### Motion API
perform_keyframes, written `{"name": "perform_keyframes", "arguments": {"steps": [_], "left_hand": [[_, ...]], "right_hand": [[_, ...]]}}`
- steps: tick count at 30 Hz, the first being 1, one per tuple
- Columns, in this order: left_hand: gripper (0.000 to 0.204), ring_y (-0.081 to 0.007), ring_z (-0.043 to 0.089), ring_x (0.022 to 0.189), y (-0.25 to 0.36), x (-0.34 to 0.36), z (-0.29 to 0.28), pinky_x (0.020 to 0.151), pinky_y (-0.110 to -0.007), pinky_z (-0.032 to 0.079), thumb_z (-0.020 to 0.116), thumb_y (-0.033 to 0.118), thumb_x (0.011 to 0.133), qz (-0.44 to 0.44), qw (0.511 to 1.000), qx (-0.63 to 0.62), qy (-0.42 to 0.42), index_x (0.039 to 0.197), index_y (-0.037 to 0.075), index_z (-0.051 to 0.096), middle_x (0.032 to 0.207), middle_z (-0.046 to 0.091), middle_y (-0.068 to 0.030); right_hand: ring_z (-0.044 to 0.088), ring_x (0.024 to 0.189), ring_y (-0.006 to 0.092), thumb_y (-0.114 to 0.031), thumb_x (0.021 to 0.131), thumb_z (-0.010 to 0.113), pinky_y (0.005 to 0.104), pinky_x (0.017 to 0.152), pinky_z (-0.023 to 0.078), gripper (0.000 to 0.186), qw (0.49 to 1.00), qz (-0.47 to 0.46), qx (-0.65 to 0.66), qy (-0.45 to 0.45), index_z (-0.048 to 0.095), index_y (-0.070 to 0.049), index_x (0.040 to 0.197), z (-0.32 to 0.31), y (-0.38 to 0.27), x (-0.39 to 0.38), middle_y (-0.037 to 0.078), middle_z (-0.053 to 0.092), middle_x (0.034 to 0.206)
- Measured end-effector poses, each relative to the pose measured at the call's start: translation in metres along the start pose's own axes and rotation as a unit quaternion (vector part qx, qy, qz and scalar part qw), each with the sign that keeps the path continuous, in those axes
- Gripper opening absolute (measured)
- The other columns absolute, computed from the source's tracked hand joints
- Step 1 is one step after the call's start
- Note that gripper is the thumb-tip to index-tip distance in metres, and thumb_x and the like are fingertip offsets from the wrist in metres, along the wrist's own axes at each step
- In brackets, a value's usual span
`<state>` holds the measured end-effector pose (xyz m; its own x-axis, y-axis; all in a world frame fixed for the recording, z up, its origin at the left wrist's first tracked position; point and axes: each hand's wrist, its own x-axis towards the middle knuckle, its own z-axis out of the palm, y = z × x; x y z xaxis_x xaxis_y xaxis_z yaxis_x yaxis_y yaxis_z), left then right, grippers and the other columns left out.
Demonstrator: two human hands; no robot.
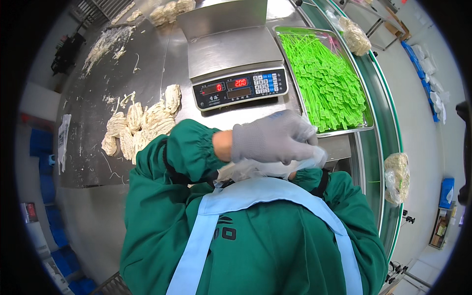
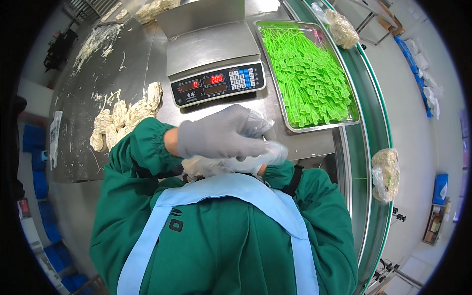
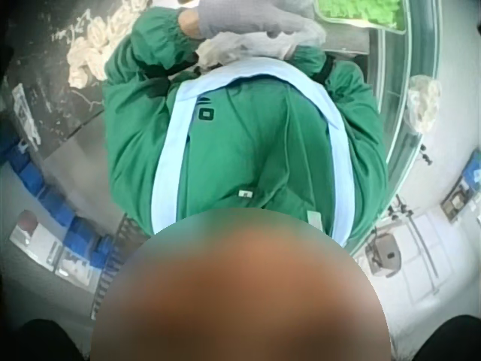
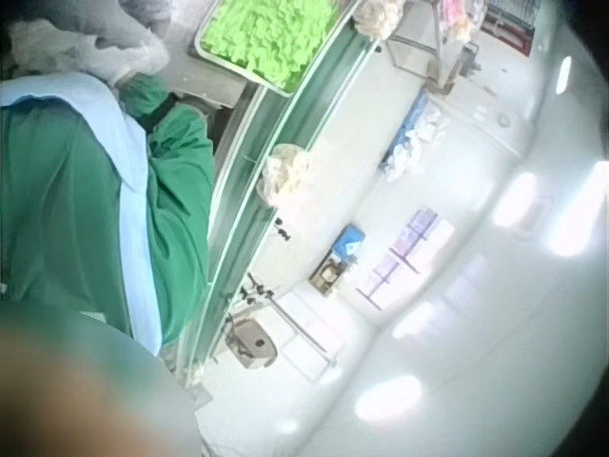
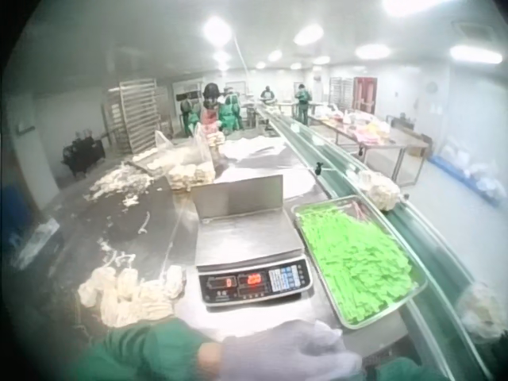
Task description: The person repeatedly picks bundles of noodles, places them into a clear plastic bag on a digital scale, adjusts the contents to reach a target weight, ties the bag, and places it onto a moving conveyor belt. This cycle is repeated multiple times throughout the clip.
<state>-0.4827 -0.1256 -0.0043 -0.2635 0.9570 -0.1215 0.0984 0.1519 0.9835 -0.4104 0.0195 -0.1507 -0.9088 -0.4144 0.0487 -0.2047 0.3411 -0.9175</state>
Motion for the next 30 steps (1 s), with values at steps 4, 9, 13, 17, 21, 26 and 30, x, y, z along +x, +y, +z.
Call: {"name": "perform_keyframes", "arguments": {"steps": [4,9,13,17,21,26,30], "left_hand": [[0.034,-0.0165,0.065,0.079,0.002,-0.046,-0.043,0.072,-0.031,0.052,0.065,0.018,0.087,-0.097,0.963,0.229,0.101,0.107,-0.009,0.062,0.089,0.066,-0.0134],[0.089,-0.0348,0.046,0.124,-0.068,-0.120,-0.032,0.105,-0.042,0.035,0.081,0.037,0.067,0.005,0.879,0.417,0.233,0.136,-0.002,0.041,0.136,0.045,-0.0228],[0.068,-0.0400,0.049,0.115,-0.180,-0.099,0.033,0.099,-0.046,0.036,0.073,0.037,0.074,-0.050,0.863,0.419,0.276,0.125,-0.001,0.050,0.123,0.052,-0.0219],[0.037,-0.0372,0.053,0.100,-0.228,-0.071,0.054,0.085,-0.045,0.040,0.069,0.021,0.075,0.045,0.877,0.112,0.466,0.105,0.002,0.061,0.106,0.060,-0.0159],[0.040,-0.0367,0.053,0.101,-0.214,-0.068,0.058,0.088,-0.044,0.040,0.073,0.019,0.070,0.097,0.816,0.246,0.514,0.106,0.004,0.063,0.106,0.060,-0.0144],[0.055,-0.0388,0.045,0.116,-0.193,-0.078,0.062,0.101,-0.047,0.034,0.073,0.026,0.073,0.079,0.774,0.336,0.530,0.120,0.003,0.056,0.120,0.054,-0.0171],[0.056,-0.0356,0.044,0.121,-0.193,-0.074,0.059,0.106,-0.046,0.031,0.067,0.026,0.079,0.016,0.873,0.120,0.473,0.127,0.003,0.051,0.127,0.050,-0.0174]], "right_hand": [[0.060,0.090,0.0301,-0.017,0.081,0.063,0.0420,0.078,0.047,0.026,0.952,-0.215,-0.216,-0.012,0.062,-0.004,0.103,0.022,0.032,0.017,0.013,0.063,0.096],[0.062,0.084,0.0256,-0.030,0.080,0.066,0.0374,0.073,0.049,0.029,0.977,-0.210,0.019,0.021,0.064,-0.008,0.100,0.026,0.044,0.035,0.011,0.064,0.092],[0.060,0.082,0.0257,-0.032,0.080,0.069,0.0387,0.074,0.049,0.035,0.931,-0.190,-0.310,-0.013,0.062,-0.006,0.102,0.016,0.019,0.029,0.011,0.063,0.092],[0.059,0.089,0.0294,-0.031,0.076,0.070,0.0413,0.080,0.048,0.046,0.986,-0.136,-0.097,-0.019,0.056,-0.003,0.109,0.013,-0.004,0.034,0.014,0.062,0.098],[0.058,0.096,0.0332,-0.026,0.066,0.071,0.0444,0.087,0.044,0.047,0.941,-0.134,-0.306,-0.057,0.056,-0.004,0.106,0.027,0.009,0.048,0.015,0.061,0.100],[0.057,0.097,0.0356,-0.027,0.064,0.074,0.0451,0.088,0.042,0.057,0.954,-0.149,-0.258,-0.026,0.055,-0.004,0.112,0.032,0.038,0.050,0.016,0.061,0.102],[0.056,0.101,0.0345,-0.026,0.062,0.075,0.0448,0.092,0.040,0.075,0.939,-0.212,-0.270,0.018,0.048,-0.002,0.128,0.033,0.032,0.051,0.016,0.061,0.104]]}}
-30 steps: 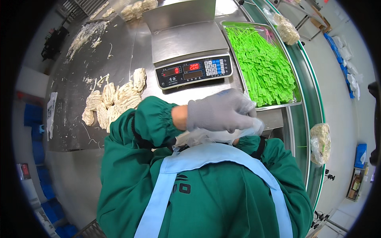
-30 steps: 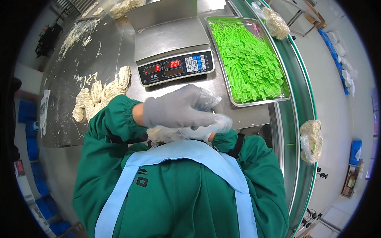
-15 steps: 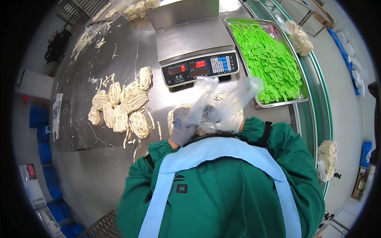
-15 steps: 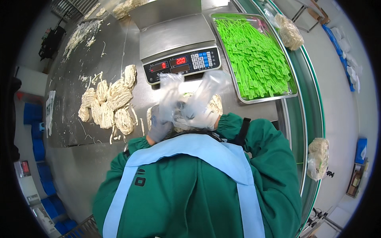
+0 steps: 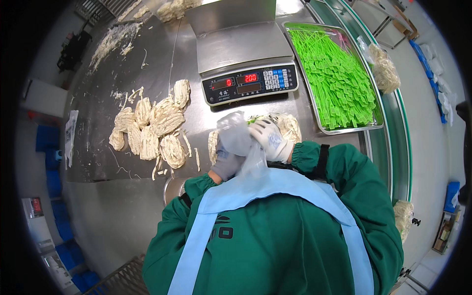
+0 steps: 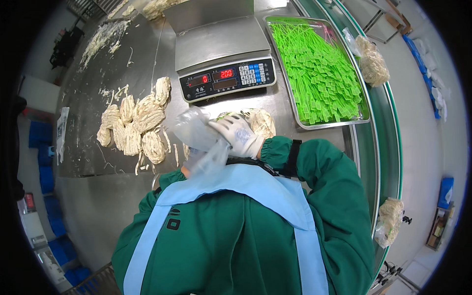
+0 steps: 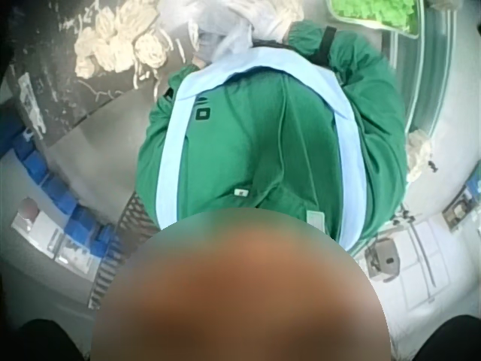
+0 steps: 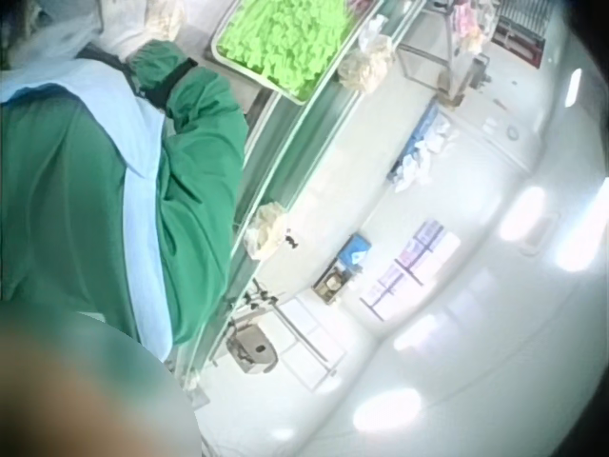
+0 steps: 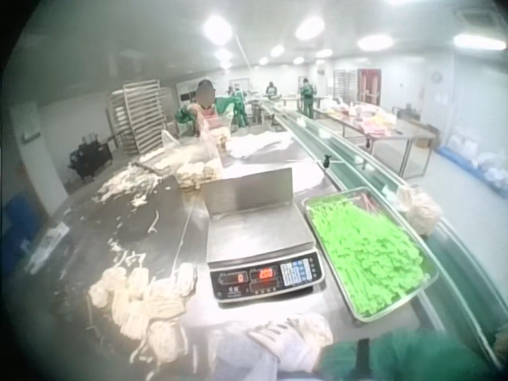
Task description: The person repeatedly picks bundles of noodles, places them into a clear plastic bag on a digital scale, adjusts the contents to reach a target weight, ties the bag, and places it onto a moving conveyor belt. This cycle is repeated multiple times throughout the clip.
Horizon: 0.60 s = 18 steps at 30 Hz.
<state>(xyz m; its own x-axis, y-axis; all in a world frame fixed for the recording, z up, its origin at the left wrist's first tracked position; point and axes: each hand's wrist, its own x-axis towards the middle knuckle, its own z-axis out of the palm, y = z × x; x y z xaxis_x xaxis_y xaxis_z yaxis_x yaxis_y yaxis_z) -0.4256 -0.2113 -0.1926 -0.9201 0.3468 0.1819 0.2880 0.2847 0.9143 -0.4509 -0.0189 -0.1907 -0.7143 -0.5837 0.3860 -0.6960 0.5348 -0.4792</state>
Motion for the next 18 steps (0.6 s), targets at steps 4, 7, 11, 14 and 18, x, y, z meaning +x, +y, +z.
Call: {"name": "perform_keyframes", "arguments": {"steps": [4,7,11,14,18], "left_hand": [[0.052,-0.0334,0.045,0.119,-0.008,0.002,-0.009,0.104,-0.045,0.032,0.064,0.025,0.081,-0.145,0.969,-0.155,-0.127,0.127,0.003,0.051,0.126,0.050,-0.0169],[0.049,-0.0326,0.047,0.116,-0.009,-0.016,-0.039,0.101,-0.044,0.034,0.064,0.024,0.082,-0.206,0.947,-0.171,-0.177,0.124,0.004,0.052,0.123,0.052,-0.0162],[0.045,-0.0315,0.049,0.112,-0.003,-0.047,-0.078,0.098,-0.043,0.037,0.063,0.023,0.082,-0.197,0.959,-0.052,-0.198,0.122,0.004,0.053,0.119,0.054,-0.0154],[0.042,-0.0306,0.051,0.108,-0.003,-0.050,-0.071,0.095,-0.043,0.039,0.063,0.022,0.082,-0.122,0.977,0.041,-0.169,0.120,0.004,0.055,0.116,0.055,-0.0147],[0.038,-0.0295,0.053,0.104,-0.015,-0.029,-0.019,0.091,-0.042,0.041,0.062,0.021,0.082,-0.004,0.989,0.106,-0.103,0.117,0.005,0.056,0.112,0.057,-0.0139]], "right_hand": [[0.056,0.104,0.0301,-0.026,0.058,0.075,0.0427,0.095,0.040,0.072,0.986,-0.096,-0.053,-0.129,0.054,-0.007,0.125,-0.014,-0.015,0.028,0.012,0.061,0.112],[0.058,0.103,0.0292,-0.028,0.059,0.072,0.0433,0.089,0.043,0.059,0.978,-0.189,-0.003,-0.087,0.060,-0.009,0.114,-0.030,-0.038,0.054,0.012,0.062,0.109],[0.063,0.089,0.0254,-0.031,0.055,0.074,0.0426,0.084,0.045,0.055,0.966,-0.249,-0.015,-0.067,0.060,-0.012,0.105,-0.057,-0.081,0.071,0.006,0.065,0.091],[0.062,0.090,0.0237,-0.033,0.054,0.075,0.0418,0.085,0.045,0.059,0.970,-0.219,-0.035,-0.100,0.060,-0.014,0.108,-0.075,-0.096,0.075,0.005,0.062,0.092],[0.062,0.093,0.0251,-0.033,0.058,0.073,0.0408,0.083,0.047,0.060,0.967,-0.197,-0.037,-0.158,0.059,-0.014,0.113,-0.075,-0.077,0.071,0.007,0.063,0.097]]}}
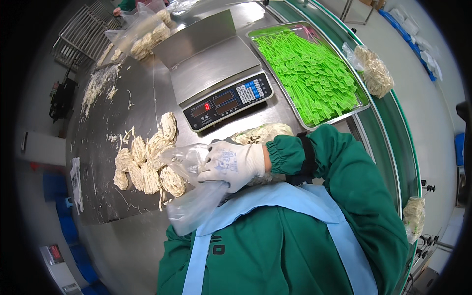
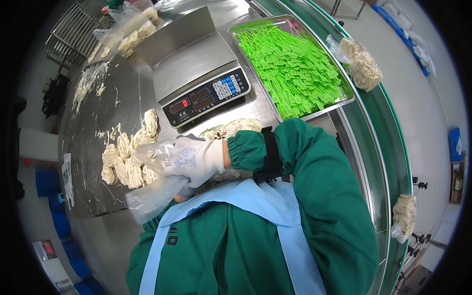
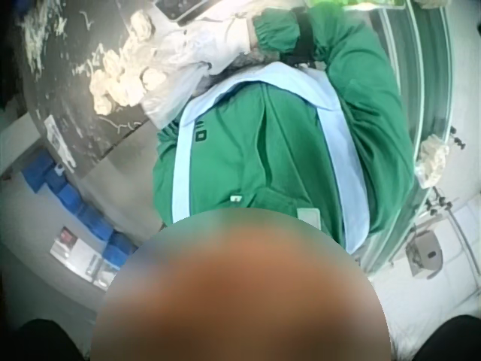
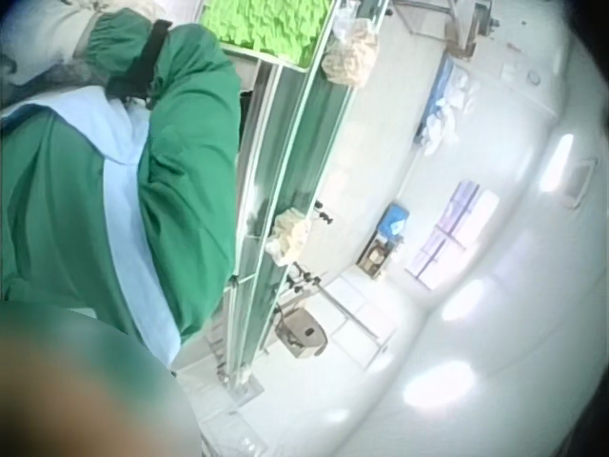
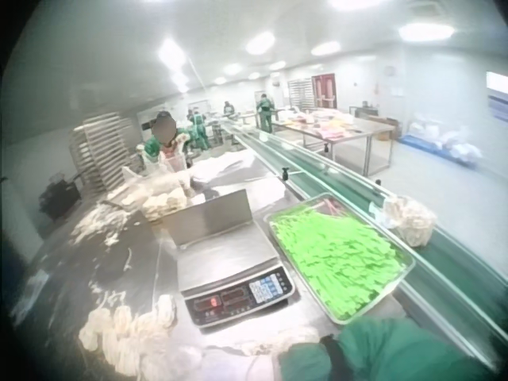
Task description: The person repeatedly picks bundles of noodles, places them into a clear plastic bag on a digital scale, adjusts the contents to reach a target weight, ties the bag, and places it onto a moving conveyor belt. This cycle is repeated multiple times throughout the clip.
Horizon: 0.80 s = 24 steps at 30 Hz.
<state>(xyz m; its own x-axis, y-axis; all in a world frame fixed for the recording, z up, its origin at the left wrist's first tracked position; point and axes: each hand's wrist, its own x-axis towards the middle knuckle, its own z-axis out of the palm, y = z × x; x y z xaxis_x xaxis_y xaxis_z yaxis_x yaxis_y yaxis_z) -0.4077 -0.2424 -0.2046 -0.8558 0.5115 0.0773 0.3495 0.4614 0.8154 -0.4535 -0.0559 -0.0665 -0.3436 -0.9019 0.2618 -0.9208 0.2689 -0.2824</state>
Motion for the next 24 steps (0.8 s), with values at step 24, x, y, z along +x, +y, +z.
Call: {"name": "perform_keyframes", "arguments": {"steps": [24], "left_hand": [[0.027,-0.0211,0.057,0.093,-0.037,0.098,0.014,0.081,-0.035,0.046,0.056,0.026,0.091,0.065,0.966,-0.249,0.013,0.111,0.008,0.056,0.099,0.058,-0.0063]], "right_hand": [[0.064,0.087,0.0319,-0.033,0.086,0.059,0.0458,0.076,0.049,0.026,0.668,0.715,-0.183,0.092,0.060,-0.009,0.098,0.000,0.130,-0.281,0.013,0.067,0.092]]}}
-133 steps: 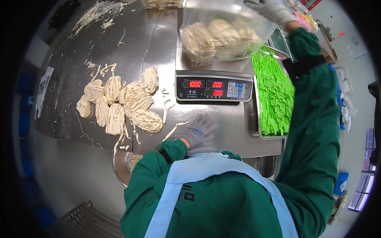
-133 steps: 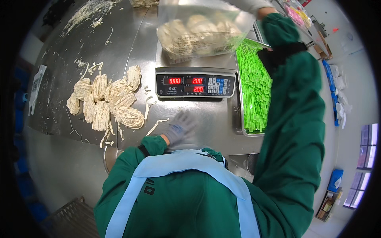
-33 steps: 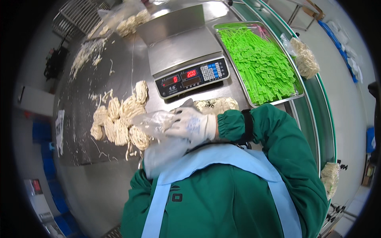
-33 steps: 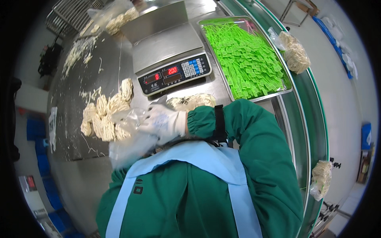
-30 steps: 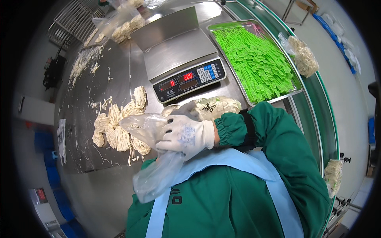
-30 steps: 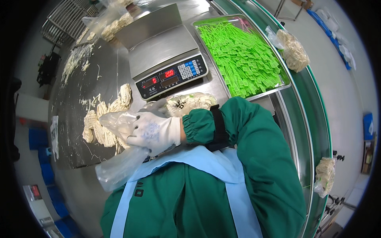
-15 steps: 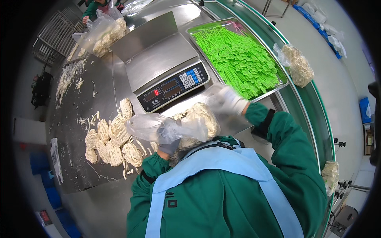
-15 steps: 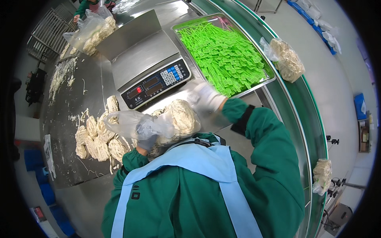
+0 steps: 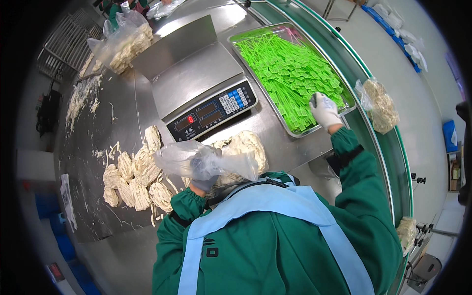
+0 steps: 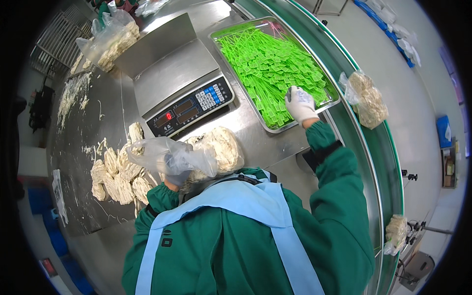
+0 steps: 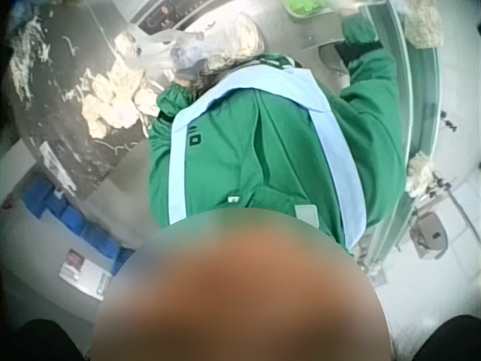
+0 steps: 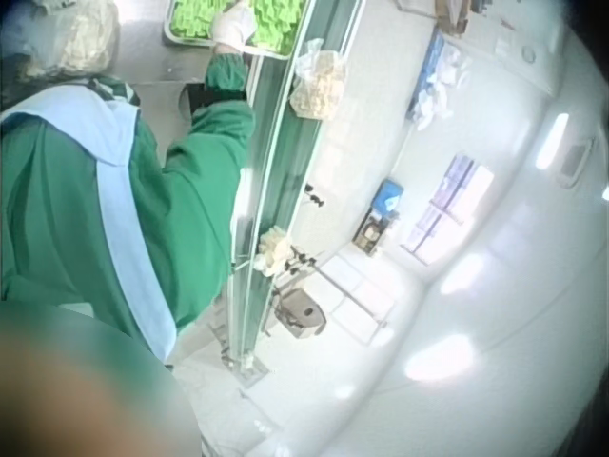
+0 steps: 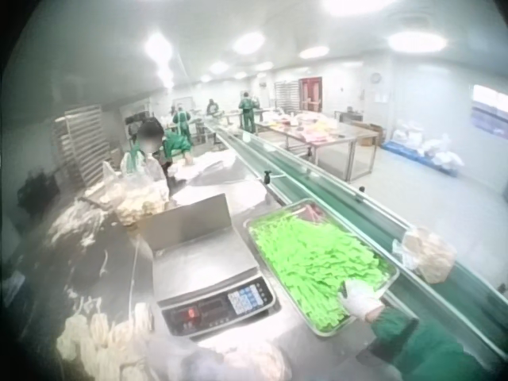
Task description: The person repeatedly picks bundles of noodles, places them into a clear plastic bag on a digital scale, adjusts the contents to reach a target weight, ties the bag, and places it onto a moving conveyor belt. This cycle is repeated multiple times throughout the clip.
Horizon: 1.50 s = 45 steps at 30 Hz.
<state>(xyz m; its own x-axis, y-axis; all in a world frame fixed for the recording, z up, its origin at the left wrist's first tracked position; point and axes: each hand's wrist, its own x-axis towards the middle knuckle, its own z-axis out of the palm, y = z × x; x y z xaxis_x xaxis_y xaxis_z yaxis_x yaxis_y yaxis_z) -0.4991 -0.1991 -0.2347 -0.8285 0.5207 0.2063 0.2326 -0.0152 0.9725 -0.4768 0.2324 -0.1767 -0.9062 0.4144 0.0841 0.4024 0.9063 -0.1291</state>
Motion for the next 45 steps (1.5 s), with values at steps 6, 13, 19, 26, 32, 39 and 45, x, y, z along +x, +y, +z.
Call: {"name": "perform_keyframes", "arguments": {"steps": [6,13,19,26,32,39,45], "left_hand": [[0.042,-0.0191,0.049,0.106,0.016,0.006,0.019,0.087,-0.034,0.046,0.060,0.023,0.088,-0.102,0.965,-0.240,0.019,0.125,0.006,0.050,0.121,0.050,-0.0103],[0.027,-0.0265,0.064,0.088,0.067,0.031,0.021,0.078,-0.040,0.050,0.067,0.027,0.077,0.071,0.962,0.265,-0.004,0.098,0.010,0.067,0.096,0.065,-0.0107],[0.037,-0.0342,0.063,0.093,0.093,0.051,0.012,0.082,-0.043,0.050,0.057,0.035,0.083,-0.099,0.828,0.526,-0.166,0.107,0.010,0.065,0.095,0.067,-0.0147],[0.035,-0.0413,0.063,0.092,0.067,0.090,-0.012,0.084,-0.046,0.049,0.050,0.026,0.080,-0.197,0.846,0.436,-0.235,0.099,0.000,0.065,0.098,0.065,-0.0276],[0.032,-0.0420,0.065,0.086,0.065,0.098,-0.006,0.077,-0.044,0.052,0.053,0.022,0.075,-0.024,0.728,0.582,-0.363,0.091,-0.001,0.069,0.091,0.066,-0.0288],[0.040,-0.0427,0.060,0.095,0.067,0.059,-0.008,0.087,-0.044,0.048,0.052,0.028,0.081,-0.158,0.849,0.464,-0.195,0.093,-0.008,0.064,0.096,0.063,-0.0285],[0.040,-0.0367,0.064,0.080,0.064,0.037,0.016,0.074,-0.043,0.052,0.054,0.025,0.084,-0.140,0.919,0.362,-0.067,0.111,-0.004,0.056,0.089,0.066,-0.0203]], "right_hand": [[0.064,0.086,0.0355,-0.016,0.083,0.061,0.0440,0.072,0.049,0.023,0.933,-0.203,0.298,-0.010,0.057,-0.006,0.104,-0.063,-0.102,-0.069,0.018,0.065,0.092],[0.060,0.086,0.0382,-0.020,0.083,0.061,0.0447,0.077,0.047,0.026,0.836,-0.373,0.325,-0.235,0.058,-0.005,0.106,-0.022,-0.166,-0.084,0.019,0.062,0.092],[0.064,0.084,0.0343,-0.037,0.081,0.065,0.0439,0.075,0.050,0.035,0.901,-0.315,0.218,-0.204,0.061,-0.007,0.100,-0.040,-0.152,-0.067,0.018,0.065,0.088],[0.064,0.088,0.0341,-0.034,0.085,0.063,0.0418,0.080,0.050,0.050,0.772,-0.503,0.244,-0.301,0.055,-0.006,0.125,-0.057,-0.173,-0.096,0.018,0.066,0.089],[0.066,0.073,0.0332,-0.033,0.083,0.063,0.0422,0.065,0.051,0.034,0.757,-0.643,0.101,-0.061,0.056,-0.002,0.097,-0.009,-0.265,-0.118,0.015,0.065,0.079],[0.064,0.072,0.0329,-0.026,0.087,0.059,0.0440,0.064,0.049,0.021,0.724,-0.621,0.232,-0.194,0.056,-0.007,0.096,-0.015,-0.187,-0.102,0.013,0.063,0.076],[0.062,0.069,0.0246,-0.017,0.088,0.062,0.0358,0.062,0.048,0.024,0.771,-0.460,0.388,-0.207,0.059,-0.006,0.109,-0.022,-0.143,-0.095,0.012,0.063,0.076]]}}
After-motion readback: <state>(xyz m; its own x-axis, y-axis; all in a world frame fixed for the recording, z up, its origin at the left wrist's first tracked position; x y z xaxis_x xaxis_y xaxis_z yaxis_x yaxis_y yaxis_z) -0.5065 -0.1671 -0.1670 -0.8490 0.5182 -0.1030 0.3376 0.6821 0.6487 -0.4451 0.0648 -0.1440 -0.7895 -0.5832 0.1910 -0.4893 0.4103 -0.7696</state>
